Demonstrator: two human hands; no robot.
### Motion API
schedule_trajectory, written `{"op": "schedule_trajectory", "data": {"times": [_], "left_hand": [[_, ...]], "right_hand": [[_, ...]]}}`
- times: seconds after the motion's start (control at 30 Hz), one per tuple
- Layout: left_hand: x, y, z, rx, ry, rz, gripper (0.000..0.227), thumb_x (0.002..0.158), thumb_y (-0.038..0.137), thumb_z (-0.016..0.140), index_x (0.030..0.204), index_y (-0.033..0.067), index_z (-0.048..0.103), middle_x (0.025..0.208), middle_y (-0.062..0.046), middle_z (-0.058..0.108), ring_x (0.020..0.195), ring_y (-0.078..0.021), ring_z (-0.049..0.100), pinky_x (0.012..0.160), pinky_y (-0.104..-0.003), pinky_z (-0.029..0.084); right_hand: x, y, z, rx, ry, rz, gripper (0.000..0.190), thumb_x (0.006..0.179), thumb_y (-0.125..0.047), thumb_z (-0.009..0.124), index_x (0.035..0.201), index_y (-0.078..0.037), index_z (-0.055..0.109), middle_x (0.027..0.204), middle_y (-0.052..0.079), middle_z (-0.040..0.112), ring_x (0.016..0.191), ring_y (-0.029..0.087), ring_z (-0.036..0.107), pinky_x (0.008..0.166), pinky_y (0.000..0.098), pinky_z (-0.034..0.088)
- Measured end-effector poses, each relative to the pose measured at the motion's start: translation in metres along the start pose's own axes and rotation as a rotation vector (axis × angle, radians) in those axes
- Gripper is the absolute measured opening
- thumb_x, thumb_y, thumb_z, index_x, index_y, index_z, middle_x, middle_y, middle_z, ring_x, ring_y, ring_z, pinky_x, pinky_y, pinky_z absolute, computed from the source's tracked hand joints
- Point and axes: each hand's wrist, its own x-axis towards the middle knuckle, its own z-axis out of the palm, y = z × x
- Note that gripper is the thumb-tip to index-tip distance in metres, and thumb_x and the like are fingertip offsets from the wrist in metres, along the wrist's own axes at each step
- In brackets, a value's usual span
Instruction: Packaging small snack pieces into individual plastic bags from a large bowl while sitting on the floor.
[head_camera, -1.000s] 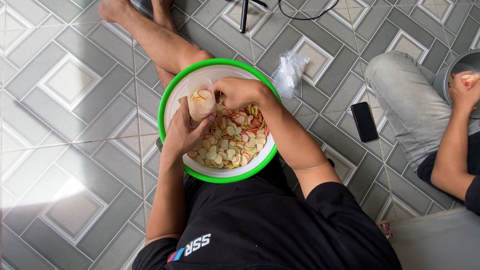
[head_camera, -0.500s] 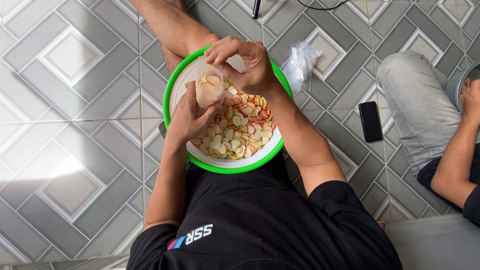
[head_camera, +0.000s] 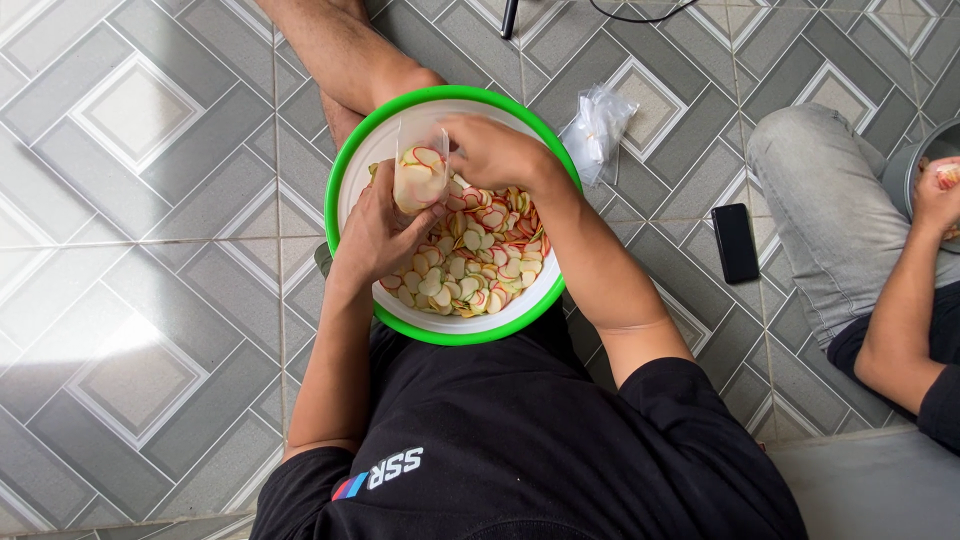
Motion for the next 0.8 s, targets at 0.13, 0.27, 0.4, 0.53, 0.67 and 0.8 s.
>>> {"op": "schedule_trajectory", "data": {"times": [0.13, 0.27, 0.4, 0.53, 0.67, 0.8], "left_hand": [[0.000, 0.003, -0.001, 0.003, -0.016, -0.017, 0.060, 0.085, 0.039, 0.071, 0.126, 0.0061, 0.042, 0.097, -0.031, 0.060, 0.103, -0.0584, 0.055, 0.089, -0.068, 0.041], [-0.001, 0.002, 0.000, 0.003, -0.015, -0.033, 0.060, 0.085, 0.041, 0.071, 0.126, 0.0078, 0.042, 0.097, -0.030, 0.060, 0.104, -0.0574, 0.055, 0.090, -0.067, 0.042], [-0.002, 0.001, 0.000, 0.013, -0.014, -0.047, 0.059, 0.086, 0.043, 0.071, 0.125, 0.0096, 0.042, 0.097, -0.029, 0.061, 0.105, -0.0559, 0.056, 0.090, -0.067, 0.042], [-0.001, 0.001, 0.000, 0.007, -0.013, -0.039, 0.057, 0.086, 0.042, 0.070, 0.123, 0.0089, 0.043, 0.095, -0.030, 0.060, 0.104, -0.0573, 0.055, 0.090, -0.068, 0.042], [-0.001, -0.001, 0.002, 0.012, -0.004, -0.039, 0.056, 0.086, 0.041, 0.071, 0.122, 0.0087, 0.043, 0.094, -0.030, 0.059, 0.104, -0.0573, 0.055, 0.089, -0.068, 0.042], [0.000, -0.007, 0.003, 0.009, -0.006, -0.041, 0.056, 0.086, 0.039, 0.071, 0.121, 0.0069, 0.042, 0.095, -0.032, 0.059, 0.103, -0.0588, 0.054, 0.089, -0.069, 0.041]], "right_hand": [[0.001, -0.001, 0.015, -0.174, -0.218, 0.210, 0.033, 0.082, -0.003, 0.060, 0.113, 0.009, 0.058, 0.110, 0.035, 0.060, 0.107, 0.054, 0.055, 0.092, 0.0581, 0.045], [0.006, 0.020, 0.027, -0.283, -0.258, 0.342, 0.024, 0.086, -0.020, 0.061, 0.099, -0.001, 0.069, 0.093, 0.021, 0.069, 0.090, 0.041, 0.065, 0.078, 0.0472, 0.052], [0.009, 0.019, 0.027, -0.321, -0.259, 0.345, 0.024, 0.085, -0.021, 0.064, 0.096, -0.001, 0.071, 0.087, 0.022, 0.070, 0.085, 0.042, 0.067, 0.073, 0.0479, 0.053], [0.006, 0.012, 0.019, -0.310, -0.258, 0.359, 0.017, 0.084, -0.018, 0.062, 0.090, -0.006, 0.072, 0.089, 0.021, 0.070, 0.090, 0.042, 0.066, 0.076, 0.0476, 0.053], [0.006, 0.012, 0.018, -0.298, -0.218, 0.359, 0.014, 0.084, -0.014, 0.062, 0.088, -0.008, 0.073, 0.088, 0.021, 0.071, 0.090, 0.042, 0.067, 0.077, 0.0461, 0.054], [0.004, 0.000, 0.010, -0.280, -0.130, 0.361, 0.015, 0.086, -0.015, 0.062, 0.091, -0.005, 0.072, 0.089, 0.021, 0.070, 0.092, 0.042, 0.066, 0.077, 0.0484, 0.053]]}}
